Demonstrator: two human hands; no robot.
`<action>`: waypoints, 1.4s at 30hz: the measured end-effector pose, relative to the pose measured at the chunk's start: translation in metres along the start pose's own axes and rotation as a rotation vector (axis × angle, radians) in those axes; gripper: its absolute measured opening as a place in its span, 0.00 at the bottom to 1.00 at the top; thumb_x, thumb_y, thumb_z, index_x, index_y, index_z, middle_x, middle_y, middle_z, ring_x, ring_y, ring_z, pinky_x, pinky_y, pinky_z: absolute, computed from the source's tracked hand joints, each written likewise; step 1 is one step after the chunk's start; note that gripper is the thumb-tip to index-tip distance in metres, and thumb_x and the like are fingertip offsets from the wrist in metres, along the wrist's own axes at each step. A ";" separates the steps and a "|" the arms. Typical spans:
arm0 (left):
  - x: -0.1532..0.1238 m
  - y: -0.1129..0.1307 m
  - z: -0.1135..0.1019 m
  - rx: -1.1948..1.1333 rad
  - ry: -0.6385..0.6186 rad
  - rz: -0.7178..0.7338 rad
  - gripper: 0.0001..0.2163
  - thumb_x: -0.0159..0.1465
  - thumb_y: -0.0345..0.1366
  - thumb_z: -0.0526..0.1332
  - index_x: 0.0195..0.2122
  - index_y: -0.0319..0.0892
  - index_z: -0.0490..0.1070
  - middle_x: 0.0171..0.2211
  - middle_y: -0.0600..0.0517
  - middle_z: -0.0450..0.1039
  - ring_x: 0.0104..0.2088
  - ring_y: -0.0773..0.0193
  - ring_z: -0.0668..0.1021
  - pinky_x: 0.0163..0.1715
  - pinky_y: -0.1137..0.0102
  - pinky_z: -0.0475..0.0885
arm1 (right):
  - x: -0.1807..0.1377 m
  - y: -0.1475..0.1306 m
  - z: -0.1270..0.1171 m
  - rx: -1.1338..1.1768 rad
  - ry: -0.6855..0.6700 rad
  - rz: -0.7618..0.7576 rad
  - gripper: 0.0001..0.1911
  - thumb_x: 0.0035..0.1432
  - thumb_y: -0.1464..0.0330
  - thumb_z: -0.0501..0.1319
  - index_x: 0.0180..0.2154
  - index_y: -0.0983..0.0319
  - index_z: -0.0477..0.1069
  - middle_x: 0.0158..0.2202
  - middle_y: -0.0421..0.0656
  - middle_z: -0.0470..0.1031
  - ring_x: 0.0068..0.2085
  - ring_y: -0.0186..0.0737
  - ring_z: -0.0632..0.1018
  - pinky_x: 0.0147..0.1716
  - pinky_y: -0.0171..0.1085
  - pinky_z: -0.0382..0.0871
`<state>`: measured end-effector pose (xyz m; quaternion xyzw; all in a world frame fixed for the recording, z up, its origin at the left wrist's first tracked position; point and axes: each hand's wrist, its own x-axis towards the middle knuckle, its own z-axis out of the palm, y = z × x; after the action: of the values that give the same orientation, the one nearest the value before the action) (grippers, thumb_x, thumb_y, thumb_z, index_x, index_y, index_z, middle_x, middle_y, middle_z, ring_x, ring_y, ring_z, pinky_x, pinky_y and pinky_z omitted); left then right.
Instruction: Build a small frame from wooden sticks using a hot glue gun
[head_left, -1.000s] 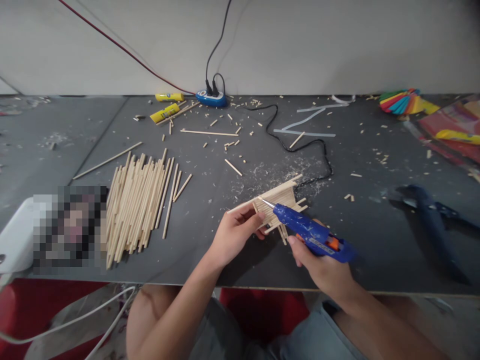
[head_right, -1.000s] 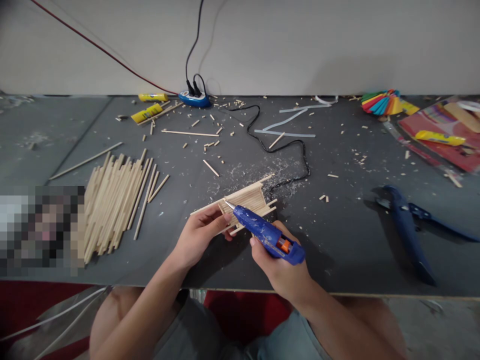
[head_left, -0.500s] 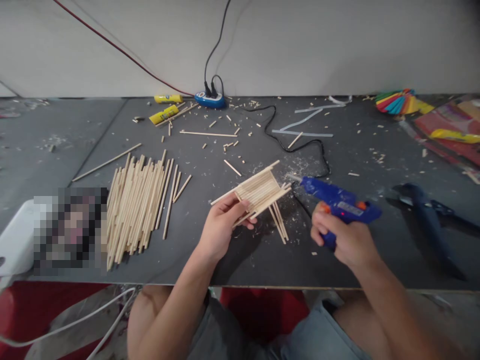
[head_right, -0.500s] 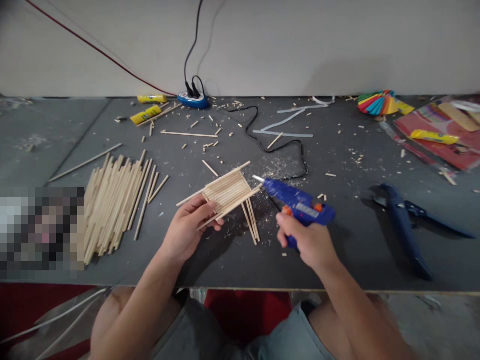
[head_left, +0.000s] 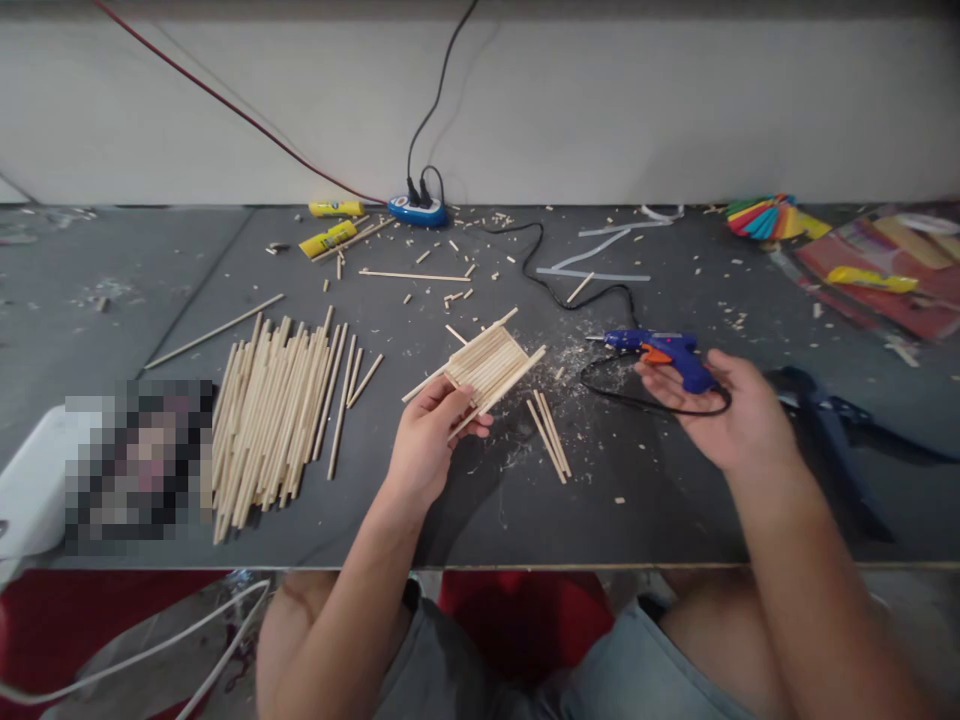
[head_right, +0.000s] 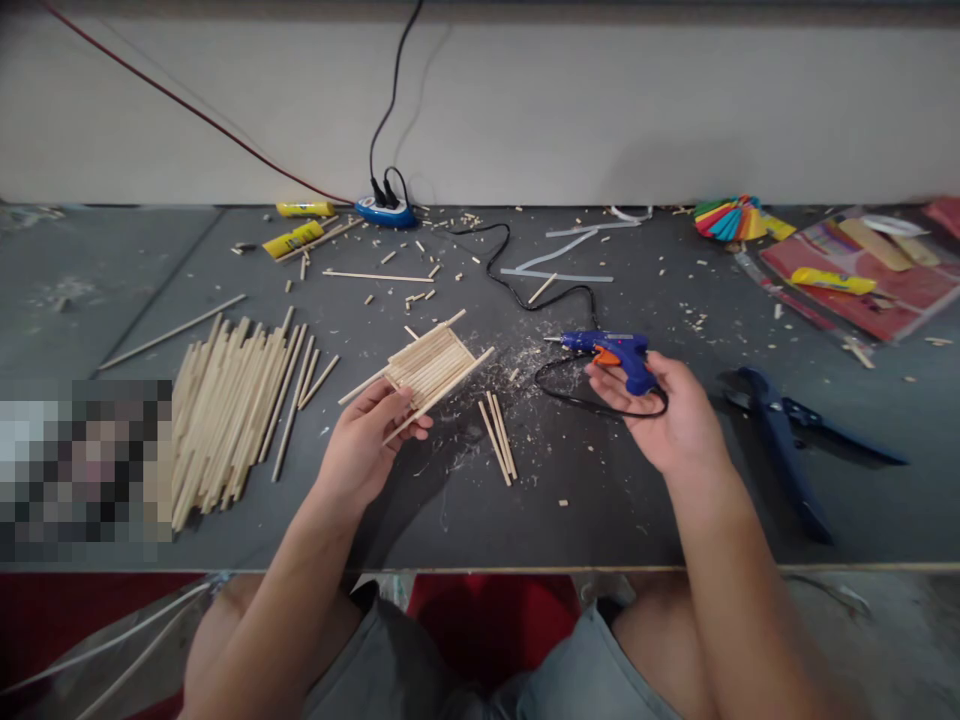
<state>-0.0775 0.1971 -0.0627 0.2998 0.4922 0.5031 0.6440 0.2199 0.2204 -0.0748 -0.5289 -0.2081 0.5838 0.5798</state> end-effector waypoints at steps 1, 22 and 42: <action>0.000 0.000 0.000 -0.003 0.001 0.001 0.09 0.56 0.36 0.63 0.36 0.38 0.71 0.26 0.54 0.71 0.24 0.69 0.76 0.23 0.76 0.72 | 0.001 -0.002 -0.002 0.011 0.036 -0.033 0.12 0.52 0.64 0.55 0.32 0.65 0.72 0.35 0.51 0.79 0.43 0.49 0.79 0.39 0.44 0.75; 0.000 -0.003 0.004 -0.015 -0.017 -0.031 0.10 0.57 0.36 0.62 0.38 0.37 0.71 0.27 0.53 0.71 0.24 0.69 0.76 0.23 0.76 0.72 | -0.029 0.018 0.026 -0.800 -0.047 -0.532 0.14 0.51 0.64 0.64 0.42 0.56 0.73 0.35 0.40 0.73 0.33 0.36 0.74 0.32 0.35 0.69; 0.002 -0.008 0.006 0.026 -0.014 -0.045 0.10 0.57 0.36 0.62 0.39 0.39 0.72 0.29 0.52 0.72 0.24 0.70 0.76 0.24 0.76 0.72 | -0.023 0.036 0.067 -1.558 -0.847 -0.246 0.41 0.50 0.60 0.64 0.63 0.48 0.49 0.43 0.45 0.61 0.48 0.49 0.64 0.48 0.45 0.61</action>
<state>-0.0689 0.1969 -0.0682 0.3005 0.5010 0.4798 0.6546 0.1406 0.2155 -0.0732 -0.4868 -0.7972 0.3569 -0.0109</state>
